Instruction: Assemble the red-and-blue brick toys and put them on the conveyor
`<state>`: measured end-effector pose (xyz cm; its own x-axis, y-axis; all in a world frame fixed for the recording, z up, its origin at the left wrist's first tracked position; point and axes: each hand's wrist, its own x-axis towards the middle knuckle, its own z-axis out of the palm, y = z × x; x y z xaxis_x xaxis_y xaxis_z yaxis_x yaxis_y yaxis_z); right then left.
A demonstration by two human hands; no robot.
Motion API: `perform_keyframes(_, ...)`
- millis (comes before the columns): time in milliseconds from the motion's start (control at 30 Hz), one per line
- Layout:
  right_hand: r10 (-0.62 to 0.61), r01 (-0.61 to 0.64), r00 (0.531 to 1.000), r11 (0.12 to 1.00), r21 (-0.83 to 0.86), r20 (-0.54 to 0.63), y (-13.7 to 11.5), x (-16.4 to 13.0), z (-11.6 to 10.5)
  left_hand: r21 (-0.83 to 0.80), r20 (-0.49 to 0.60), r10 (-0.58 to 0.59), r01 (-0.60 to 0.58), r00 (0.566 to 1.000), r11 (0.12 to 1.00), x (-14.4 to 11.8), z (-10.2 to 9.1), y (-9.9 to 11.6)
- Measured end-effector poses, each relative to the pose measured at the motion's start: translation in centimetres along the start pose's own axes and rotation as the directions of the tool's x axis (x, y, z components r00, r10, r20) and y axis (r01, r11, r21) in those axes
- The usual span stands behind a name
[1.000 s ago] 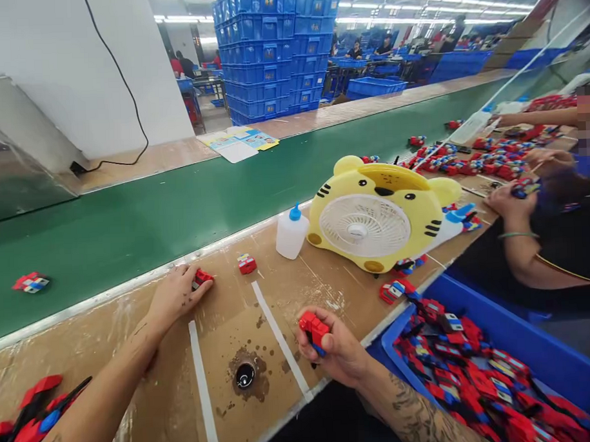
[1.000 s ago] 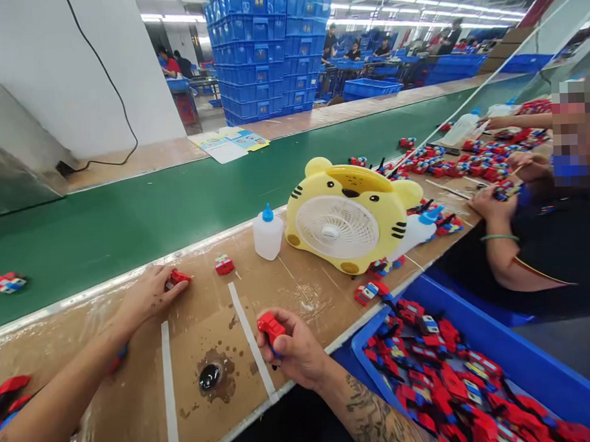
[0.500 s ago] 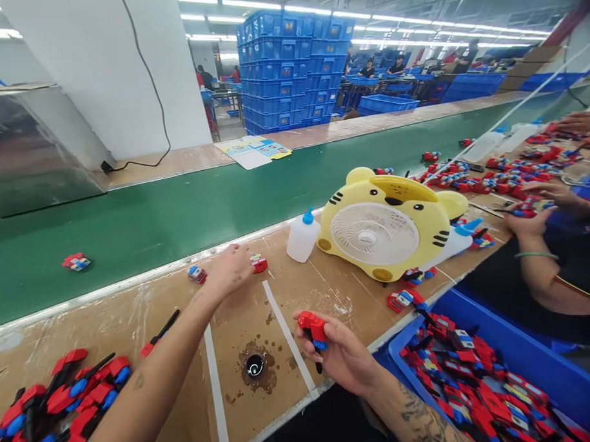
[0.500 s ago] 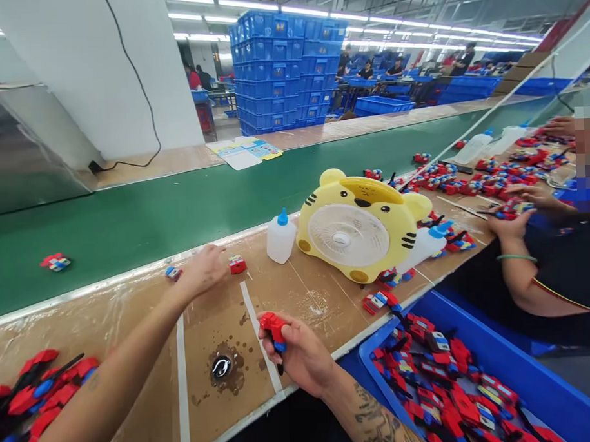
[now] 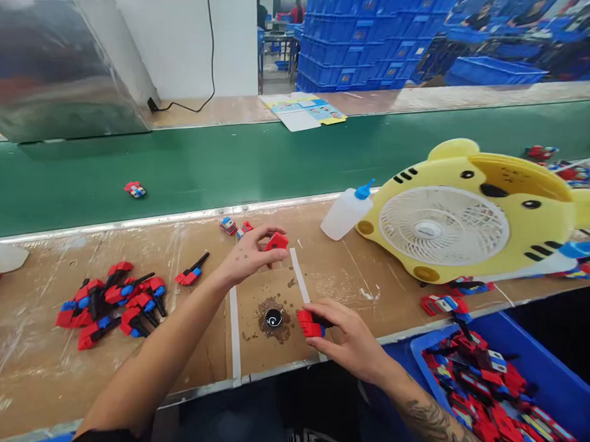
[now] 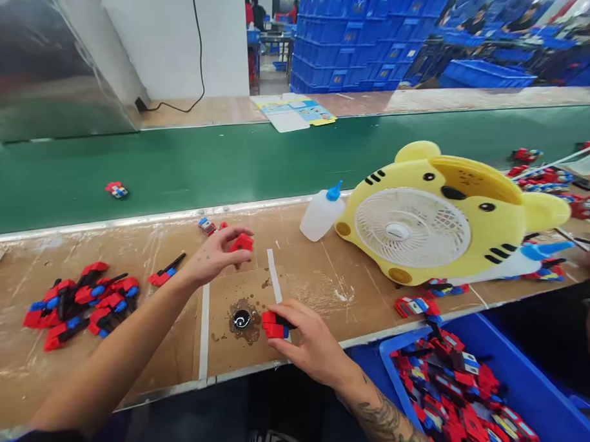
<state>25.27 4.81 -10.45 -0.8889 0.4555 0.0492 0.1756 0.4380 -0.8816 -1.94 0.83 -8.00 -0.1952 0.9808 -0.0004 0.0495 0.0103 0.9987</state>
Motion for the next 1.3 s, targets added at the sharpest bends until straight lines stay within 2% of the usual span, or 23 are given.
perform_keyframes(33,-0.03,0.03,0.999,0.999,-0.04,0.015,-0.1,0.3,0.2,-0.163,-0.05,-0.025,0.016,0.998,0.986,-2.1,-0.3,0.3)
perform_keyframes(100,-0.065,0.07,0.996,0.994,-0.079,0.057,-0.2,0.9,0.6,-0.373,-0.168,-0.084,0.015,0.982,0.928,-6.1,-0.7,0.3)
perform_keyframes(233,-0.079,0.096,0.987,0.988,-0.123,0.139,-0.7,2.0,1.2,-0.577,-0.365,-0.224,-0.031,0.904,0.816,-12.6,-0.4,-1.2)
perform_keyframes(300,-0.083,0.108,0.983,0.983,-0.147,0.165,-0.8,2.3,1.3,-0.639,-0.371,-0.276,-0.028,0.886,0.769,-14.9,0.3,-2.2)
perform_keyframes(467,-0.079,0.13,0.974,0.964,-0.232,0.214,-0.5,2.5,1.6,-0.81,-0.3,-0.328,-0.058,0.896,0.583,-18.5,2.3,-3.9)
perform_keyframes(533,-0.08,0.141,0.971,0.952,-0.273,0.226,-0.4,2.5,1.7,-0.837,-0.311,-0.35,-0.08,0.883,0.542,-19.3,2.6,-4.2)
perform_keyframes(633,-0.08,0.158,0.967,0.932,-0.327,0.24,-0.5,2.5,1.8,-0.844,-0.309,-0.361,-0.079,0.88,0.531,-20.1,2.4,-4.8)
perform_keyframes(900,-0.068,0.212,0.942,0.878,-0.428,0.328,-1.9,2.8,1.7,-0.79,-0.323,-0.378,-0.028,0.868,0.612,-19.6,2.3,-5.0)
perform_keyframes(1200,-0.028,0.193,0.932,0.882,-0.43,0.36,-2.6,3.3,1.7,-0.764,-0.374,-0.327,-0.088,0.868,0.639,-19.9,3.3,-5.3)
perform_keyframes(1300,-0.021,0.184,0.932,0.888,-0.421,0.363,-2.6,3.4,1.6,-0.725,-0.384,-0.283,-0.097,0.879,0.682,-20.2,3.3,-5.2)
